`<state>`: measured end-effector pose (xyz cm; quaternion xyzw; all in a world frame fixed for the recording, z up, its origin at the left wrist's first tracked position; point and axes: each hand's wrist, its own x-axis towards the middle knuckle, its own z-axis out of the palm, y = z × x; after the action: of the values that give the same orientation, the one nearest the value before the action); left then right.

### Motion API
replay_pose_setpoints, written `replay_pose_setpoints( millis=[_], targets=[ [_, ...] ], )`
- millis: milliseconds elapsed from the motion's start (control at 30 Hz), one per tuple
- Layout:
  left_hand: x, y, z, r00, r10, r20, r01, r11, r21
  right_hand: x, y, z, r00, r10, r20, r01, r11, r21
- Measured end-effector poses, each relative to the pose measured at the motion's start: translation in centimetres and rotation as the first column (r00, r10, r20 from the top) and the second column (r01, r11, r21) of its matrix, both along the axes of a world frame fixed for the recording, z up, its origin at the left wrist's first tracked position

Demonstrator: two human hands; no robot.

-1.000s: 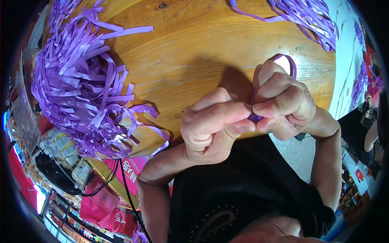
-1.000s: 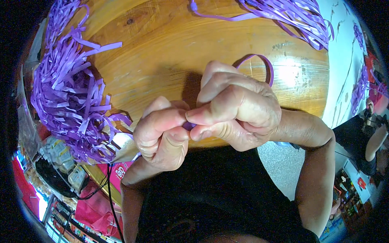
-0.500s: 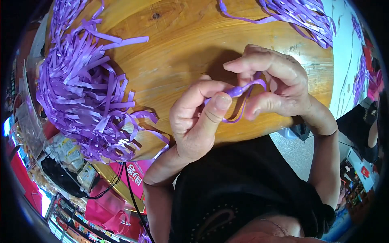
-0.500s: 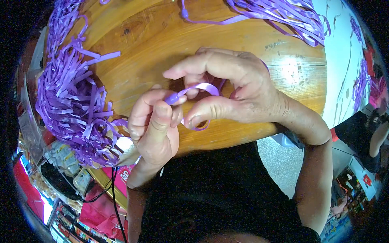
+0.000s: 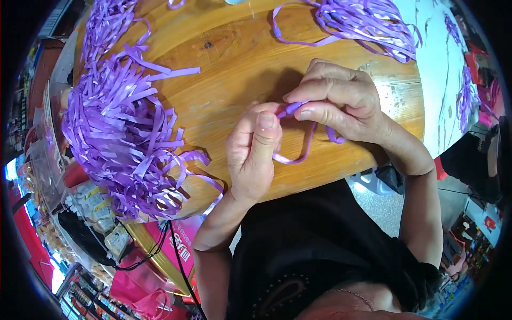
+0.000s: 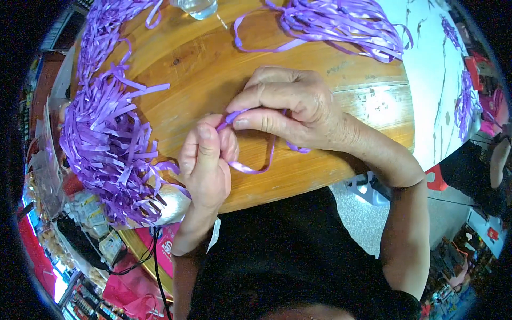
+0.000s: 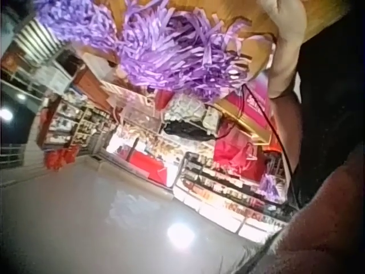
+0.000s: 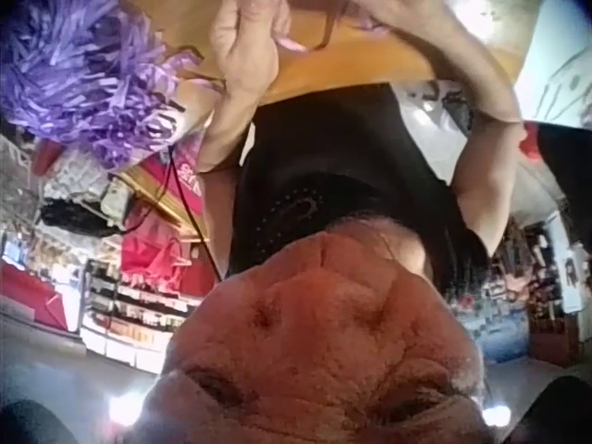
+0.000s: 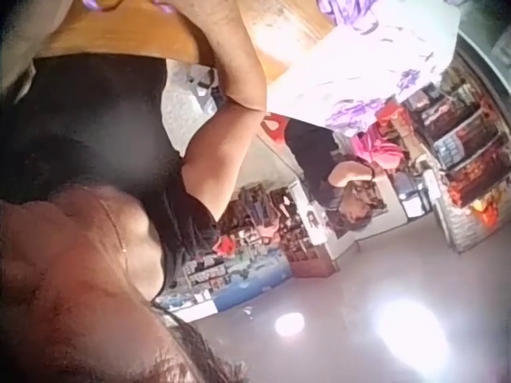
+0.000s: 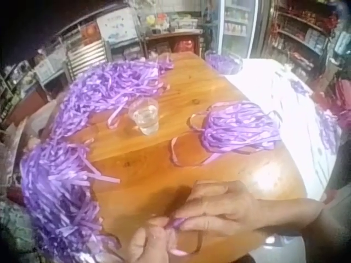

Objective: Assembling purple plastic pom-poms by tying bunches of ribbons together.

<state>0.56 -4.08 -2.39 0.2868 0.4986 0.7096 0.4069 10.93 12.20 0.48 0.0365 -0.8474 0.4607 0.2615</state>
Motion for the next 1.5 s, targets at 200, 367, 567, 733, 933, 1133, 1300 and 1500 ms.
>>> replay_pose_setpoints(
  millis=[200,367,567,733,933,1133,1300,1500],
  targets=[
    [-0.5,0.7,0.4,0.836,0.280,-0.472,-0.245,0.960,0.134,2.1,0.3,1.7,0.960,-0.195,0.201,0.273,0.809,-0.521],
    [-0.1,0.2,0.4,0.785,0.269,-0.558,-0.241,0.962,0.125,7.7,6.5,3.4,0.883,-0.470,0.004,0.361,0.673,-0.646],
    [0.8,0.7,0.9,0.795,0.151,-0.588,-0.102,0.988,0.116,18.5,16.1,7.9,0.610,-0.742,-0.279,0.591,0.660,-0.464],
    [1.1,0.9,0.8,0.729,0.155,-0.667,-0.103,0.988,0.118,17.9,19.5,8.0,0.405,-0.800,-0.443,0.828,0.527,-0.193],
    [1.1,0.9,-0.3,0.577,0.194,-0.793,-0.121,0.981,0.153,6.0,16.6,1.3,0.655,-0.753,-0.069,0.755,0.656,0.007],
    [0.9,1.4,-0.6,0.431,0.202,-0.880,-0.085,0.979,0.183,1.2,12.0,-1.4,0.743,-0.665,0.078,0.592,0.707,0.388],
    [1.0,1.7,-0.9,0.388,0.208,-0.898,-0.063,0.978,0.199,3.1,8.9,1.4,0.819,-0.573,0.026,0.543,0.788,0.291],
    [0.8,1.2,-0.6,0.265,0.150,-0.953,0.021,0.987,0.161,-0.9,2.4,2.1,0.982,-0.168,0.082,0.137,0.947,0.291]
  ],
)
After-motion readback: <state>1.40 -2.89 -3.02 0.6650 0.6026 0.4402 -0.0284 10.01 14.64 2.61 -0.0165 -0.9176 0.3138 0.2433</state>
